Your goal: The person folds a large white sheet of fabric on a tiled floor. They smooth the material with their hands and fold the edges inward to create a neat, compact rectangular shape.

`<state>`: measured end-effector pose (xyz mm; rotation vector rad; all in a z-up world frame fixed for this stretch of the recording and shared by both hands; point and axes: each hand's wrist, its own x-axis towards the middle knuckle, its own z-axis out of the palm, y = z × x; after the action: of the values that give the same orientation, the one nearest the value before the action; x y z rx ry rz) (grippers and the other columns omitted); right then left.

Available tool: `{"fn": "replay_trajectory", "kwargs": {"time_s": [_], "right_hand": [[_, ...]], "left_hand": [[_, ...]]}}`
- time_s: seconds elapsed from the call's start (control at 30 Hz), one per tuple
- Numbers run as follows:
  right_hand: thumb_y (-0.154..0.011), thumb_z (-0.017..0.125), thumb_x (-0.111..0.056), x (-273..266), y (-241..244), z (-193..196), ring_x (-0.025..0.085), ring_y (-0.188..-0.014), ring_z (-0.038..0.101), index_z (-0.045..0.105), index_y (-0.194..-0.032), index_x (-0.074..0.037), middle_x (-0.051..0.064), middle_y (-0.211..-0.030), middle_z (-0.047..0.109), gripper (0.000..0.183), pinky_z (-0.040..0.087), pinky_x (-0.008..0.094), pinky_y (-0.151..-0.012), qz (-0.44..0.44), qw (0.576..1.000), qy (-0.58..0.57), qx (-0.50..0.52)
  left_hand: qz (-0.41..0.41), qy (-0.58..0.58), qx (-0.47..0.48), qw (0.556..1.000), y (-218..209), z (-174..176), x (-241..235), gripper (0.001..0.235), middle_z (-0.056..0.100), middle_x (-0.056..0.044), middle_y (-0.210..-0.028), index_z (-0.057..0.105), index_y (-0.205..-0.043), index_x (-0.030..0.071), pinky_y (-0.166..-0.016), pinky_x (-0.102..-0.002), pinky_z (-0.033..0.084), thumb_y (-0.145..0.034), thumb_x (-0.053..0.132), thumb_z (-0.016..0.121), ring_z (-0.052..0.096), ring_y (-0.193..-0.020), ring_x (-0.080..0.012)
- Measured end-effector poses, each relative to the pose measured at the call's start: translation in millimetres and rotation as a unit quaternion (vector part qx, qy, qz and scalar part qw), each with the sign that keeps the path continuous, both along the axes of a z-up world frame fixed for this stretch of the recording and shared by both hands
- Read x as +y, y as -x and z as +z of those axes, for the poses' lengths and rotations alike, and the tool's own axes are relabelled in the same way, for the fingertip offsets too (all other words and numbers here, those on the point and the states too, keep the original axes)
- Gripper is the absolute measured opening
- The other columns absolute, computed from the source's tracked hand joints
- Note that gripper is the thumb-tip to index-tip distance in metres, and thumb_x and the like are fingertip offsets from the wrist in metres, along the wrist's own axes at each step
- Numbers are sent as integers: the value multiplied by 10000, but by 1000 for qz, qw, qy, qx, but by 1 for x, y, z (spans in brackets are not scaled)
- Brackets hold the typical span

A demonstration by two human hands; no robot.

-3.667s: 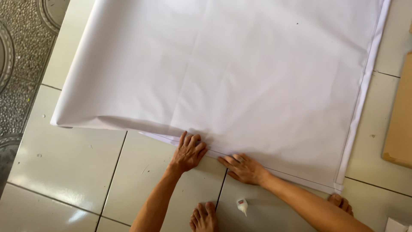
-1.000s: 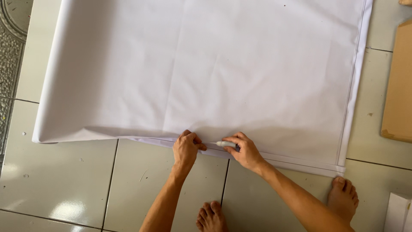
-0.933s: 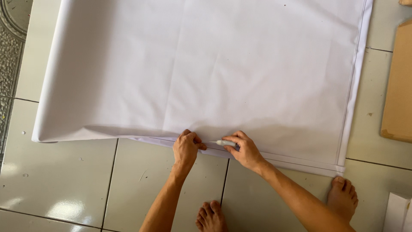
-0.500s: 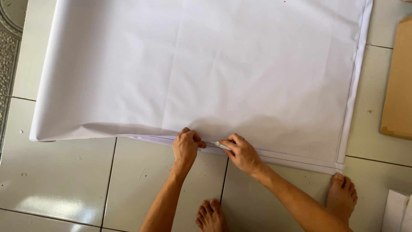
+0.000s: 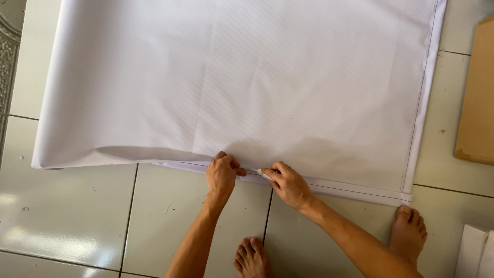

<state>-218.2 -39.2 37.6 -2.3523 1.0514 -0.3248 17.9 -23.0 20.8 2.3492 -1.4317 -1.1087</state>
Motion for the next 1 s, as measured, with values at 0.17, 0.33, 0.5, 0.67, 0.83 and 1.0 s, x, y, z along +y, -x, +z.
{"fn": "replay_trajectory", "kwargs": {"time_s": [0.17, 0.33, 0.5, 0.67, 0.83, 1.0], "right_hand": [[-1035, 605, -170, -1, 3, 1, 212, -793, 650, 678, -1213, -125, 30, -958, 532, 197, 584, 331, -700, 7, 1000, 10, -3], [-1032, 610, -165, -1, 7, 4, 228, -787, 655, 682, -1202, -118, 35, -951, 531, 190, 586, 349, -692, 3, 1000, 17, -3], [-1038, 598, -169, -3, 3, 0, 228, -800, 654, 672, -1219, -123, 28, -959, 518, 200, 586, 341, -717, 16, 1000, 22, -7], [-1036, 598, -163, -6, 12, 4, 238, -791, 656, 674, -1207, -113, 35, -951, 518, 193, 587, 354, -710, 21, 999, 23, -9], [-1024, 596, -215, -4, 65, -1, 244, -853, 661, 663, -1248, -171, 37, -954, 524, 238, 578, 343, -761, 34, 998, 47, 38], [-1017, 587, -220, 0, 131, 8, 223, -805, 653, 673, -1232, -191, 16, -915, 522, 234, 579, 334, -735, 26, 993, 70, 87]], "left_hand": [[-1, 1, 2, 1000, 0, -2, 0, 199, 662, -5, -917, 753, -799, 152, -815, -392, 573, -740, 278, 895, 673, -949, -225], [-6, -7, -6, 1000, 0, 1, 0, 224, 663, -1, -921, 753, -808, 152, -818, -388, 575, -729, 301, 900, 674, -955, -217], [-13, -10, -13, 1000, 0, 3, -1, 228, 666, -1, -922, 759, -811, 158, -821, -389, 577, -724, 312, 902, 676, -960, -223], [-15, -18, -15, 1000, -2, 1, -2, 223, 663, 2, -930, 760, -818, 165, -835, -387, 579, -727, 312, 902, 675, -978, -222], [-16, -40, -12, 999, 0, -4, -3, 263, 656, -6, -923, 755, -813, 157, -852, -408, 576, -686, 321, 916, 672, -994, -238], [-25, -58, -16, 998, -1, -4, -3, 271, 645, -5, -935, 757, -837, 160, -878, -401, 573, -693, 327, 915, 671, -1014, -241]]}}
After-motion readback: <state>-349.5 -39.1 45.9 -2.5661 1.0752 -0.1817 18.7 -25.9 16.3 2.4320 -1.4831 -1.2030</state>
